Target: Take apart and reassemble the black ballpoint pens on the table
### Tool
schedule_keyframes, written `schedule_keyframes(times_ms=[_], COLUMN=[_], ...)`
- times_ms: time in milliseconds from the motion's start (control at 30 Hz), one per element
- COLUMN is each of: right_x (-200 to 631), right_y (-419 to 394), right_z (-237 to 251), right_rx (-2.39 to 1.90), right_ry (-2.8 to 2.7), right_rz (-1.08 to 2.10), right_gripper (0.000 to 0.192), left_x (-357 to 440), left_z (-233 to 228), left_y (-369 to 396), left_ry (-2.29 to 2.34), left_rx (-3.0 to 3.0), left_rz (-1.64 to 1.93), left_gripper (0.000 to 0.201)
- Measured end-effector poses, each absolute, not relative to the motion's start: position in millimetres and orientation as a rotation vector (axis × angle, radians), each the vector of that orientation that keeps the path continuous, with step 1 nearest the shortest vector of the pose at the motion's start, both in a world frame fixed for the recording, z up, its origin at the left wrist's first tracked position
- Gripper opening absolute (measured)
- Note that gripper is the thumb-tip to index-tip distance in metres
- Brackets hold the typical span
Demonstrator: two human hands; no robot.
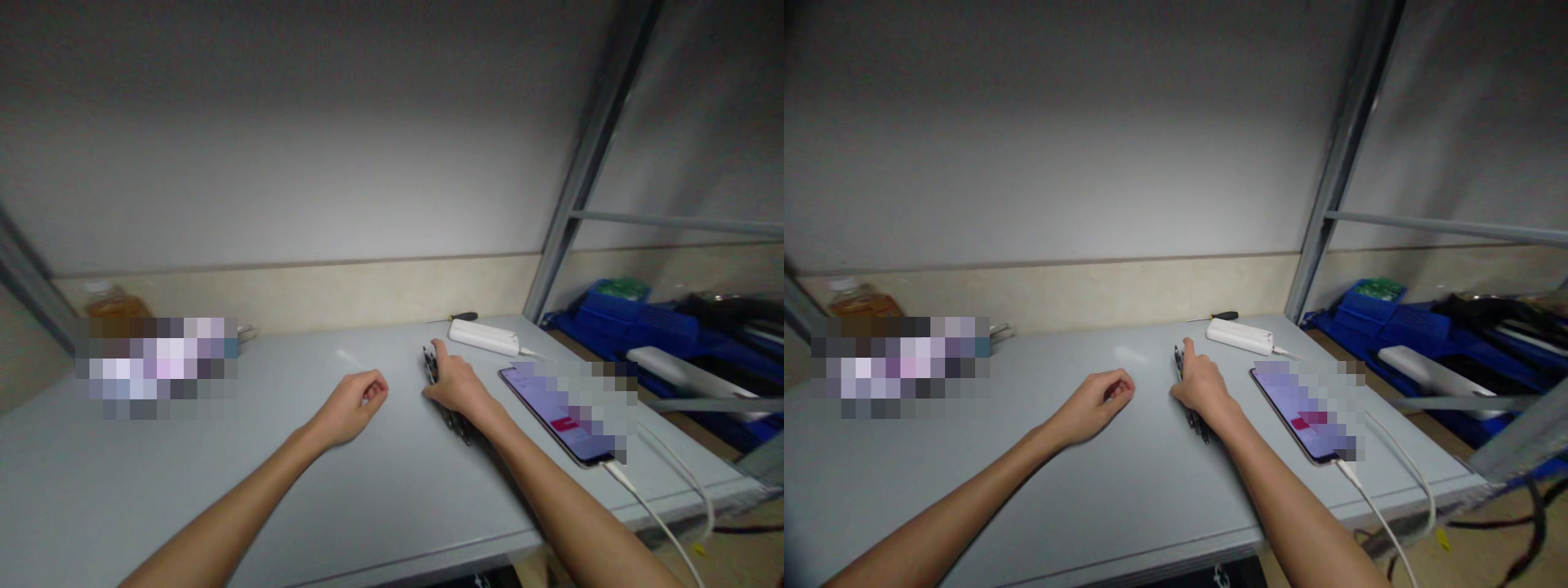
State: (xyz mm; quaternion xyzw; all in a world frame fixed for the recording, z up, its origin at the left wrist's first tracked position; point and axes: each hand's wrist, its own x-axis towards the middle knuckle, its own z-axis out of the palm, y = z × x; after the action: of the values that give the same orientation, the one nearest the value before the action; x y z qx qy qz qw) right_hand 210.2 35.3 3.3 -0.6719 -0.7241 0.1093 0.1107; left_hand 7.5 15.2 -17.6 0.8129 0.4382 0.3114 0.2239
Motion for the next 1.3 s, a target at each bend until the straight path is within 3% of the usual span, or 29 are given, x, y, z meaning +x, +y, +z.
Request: schedule_keyframes(times_ms=[300, 700, 900, 1167, 1300], right_x=[215.6, 205.7, 197.7, 173.4, 163.9], right_y=[37.2, 25.8, 19.6, 6.8, 2.0], right_z=[2.5, 22.2, 21.8, 13.0, 7.0], right_rx=[-1.850, -0.999, -0.889, -0.716, -0.682], right_ry=[-2.039, -1.707, -1.555, -1.418, -1.486], right_rz=[0.411, 0.719, 0.694, 0.835, 0.853], right_gripper=[0.079, 0.077, 0.074, 0.073, 0.073], left_x=[9.1, 7.8, 8.5, 24.3, 34.9], left_z=[-15.1, -17.3, -17.1, -7.3, -9.1], left_y=[13.9, 14.4, 12.1, -3.0, -8.8], left_ry=[1.224, 1.186, 1.174, 0.770, 0.782], left_rx=[2.235, 2.203, 2.195, 1.947, 1.831], left_rz=[0.845, 0.884, 0.899, 0.814, 0.808], left_gripper=[0.015, 0.016, 0.014, 0.077, 0.081])
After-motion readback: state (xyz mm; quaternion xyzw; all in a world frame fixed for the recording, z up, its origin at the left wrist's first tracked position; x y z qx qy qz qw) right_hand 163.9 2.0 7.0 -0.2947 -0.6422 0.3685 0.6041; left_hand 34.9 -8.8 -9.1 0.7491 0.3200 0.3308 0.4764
